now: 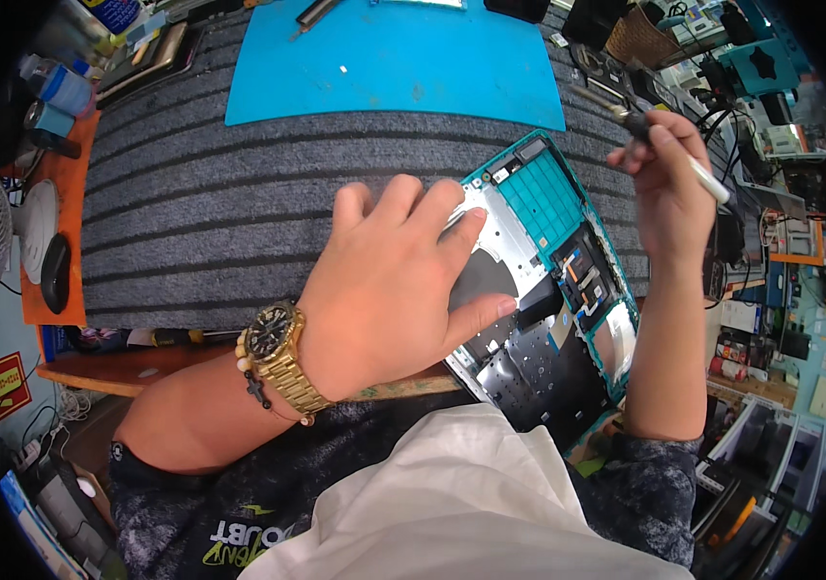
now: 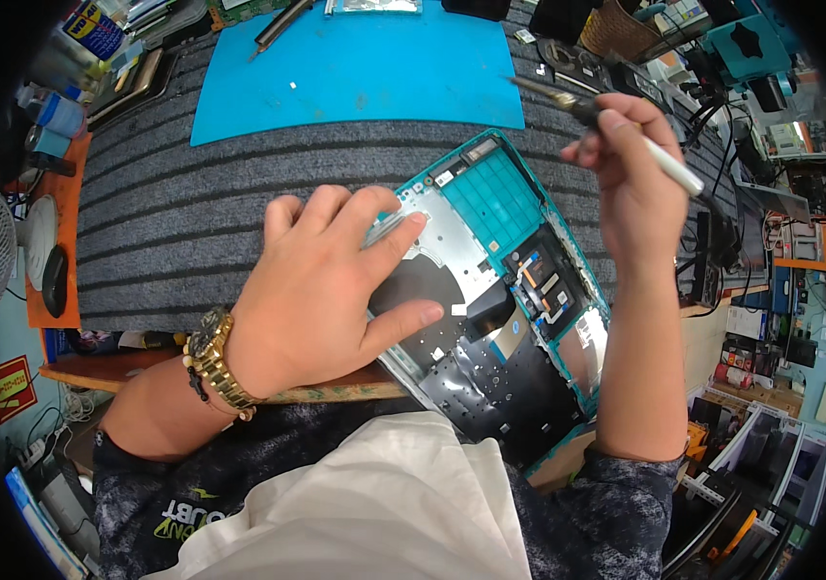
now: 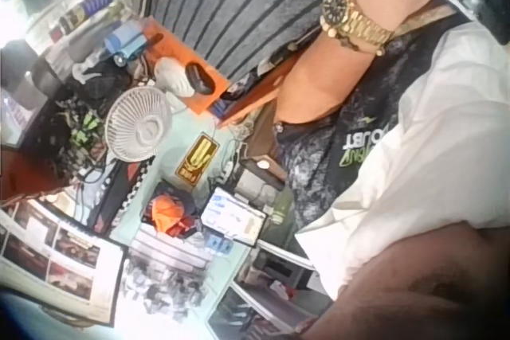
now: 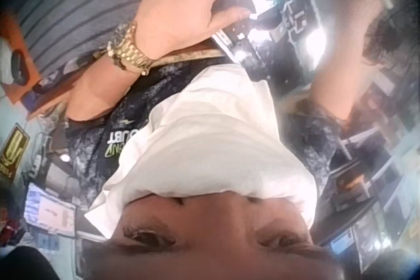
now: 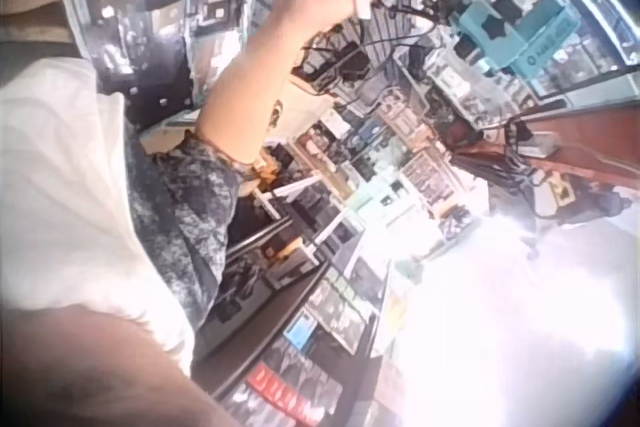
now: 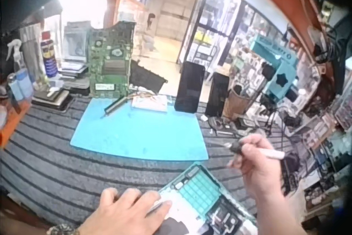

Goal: The person uses a soldering iron on internal components of a laptop chassis, wipes a cloth, and then uses a brush and a small handheld electric tool on a copper heat pipe assembly.

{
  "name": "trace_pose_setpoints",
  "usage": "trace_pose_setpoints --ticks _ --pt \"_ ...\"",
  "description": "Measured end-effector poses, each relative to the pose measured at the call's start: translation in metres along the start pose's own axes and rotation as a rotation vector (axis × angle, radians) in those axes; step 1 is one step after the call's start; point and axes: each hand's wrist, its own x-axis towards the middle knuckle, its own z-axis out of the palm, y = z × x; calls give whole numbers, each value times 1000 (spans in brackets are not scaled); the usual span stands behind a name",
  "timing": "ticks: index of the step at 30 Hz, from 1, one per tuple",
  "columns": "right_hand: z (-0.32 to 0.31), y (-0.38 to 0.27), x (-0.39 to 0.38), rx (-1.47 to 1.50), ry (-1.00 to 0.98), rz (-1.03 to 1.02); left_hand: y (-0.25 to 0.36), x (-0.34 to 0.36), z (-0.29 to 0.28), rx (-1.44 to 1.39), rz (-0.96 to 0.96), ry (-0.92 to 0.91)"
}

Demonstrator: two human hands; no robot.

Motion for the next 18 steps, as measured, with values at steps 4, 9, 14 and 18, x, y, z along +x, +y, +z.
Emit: trace_pose_setpoints --ticks 4,9,14,18 --pt "23 18 7 -30 42 63 -2 -2 -1 -9 -10 -29" --pt "27 34 16 -166 91 105 -2 -2 0 -9 -15 -29" --pt "31 40 17 -150 91 122 -2 -4 0 -7 -13 -27" --pt "35 43 16 -187 108 128 -2 -4 0 -14 -13 -28"
